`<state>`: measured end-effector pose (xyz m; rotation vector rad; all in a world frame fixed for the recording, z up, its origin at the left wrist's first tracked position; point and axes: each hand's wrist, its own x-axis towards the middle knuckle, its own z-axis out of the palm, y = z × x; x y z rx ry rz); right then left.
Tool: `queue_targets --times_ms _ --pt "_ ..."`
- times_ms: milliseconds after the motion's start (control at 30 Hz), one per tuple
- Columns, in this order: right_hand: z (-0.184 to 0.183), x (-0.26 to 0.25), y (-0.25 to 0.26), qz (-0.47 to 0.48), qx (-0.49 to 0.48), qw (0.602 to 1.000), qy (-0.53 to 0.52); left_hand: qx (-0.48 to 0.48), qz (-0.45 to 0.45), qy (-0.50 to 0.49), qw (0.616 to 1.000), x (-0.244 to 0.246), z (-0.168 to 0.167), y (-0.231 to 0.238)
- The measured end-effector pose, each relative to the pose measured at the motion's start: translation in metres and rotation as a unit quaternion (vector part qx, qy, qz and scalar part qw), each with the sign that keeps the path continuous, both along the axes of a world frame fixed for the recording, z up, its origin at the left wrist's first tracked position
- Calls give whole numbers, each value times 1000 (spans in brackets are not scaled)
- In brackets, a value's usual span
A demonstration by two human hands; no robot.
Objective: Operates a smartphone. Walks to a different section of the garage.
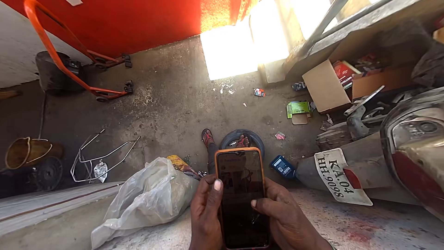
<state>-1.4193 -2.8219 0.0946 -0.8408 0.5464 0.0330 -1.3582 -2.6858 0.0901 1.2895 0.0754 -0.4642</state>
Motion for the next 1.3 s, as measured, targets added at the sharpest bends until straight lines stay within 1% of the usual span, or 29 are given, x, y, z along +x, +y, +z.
queue_targets --times_ms 333,667,1100,1300 --pt "1 1 1 -4 -9 1000 -4 -9 -4 3 1000 1 0 0" --pt "1 3 0 -5 -15 1000 -3 18 -3 -14 1000 0 7 -6" --pt "-2 3 0 -31 15 999 19 21 1 36 999 5 9 -9" --pt "-1 2 -2 -9 37 999 8 4 6 79 997 10 11 -9"
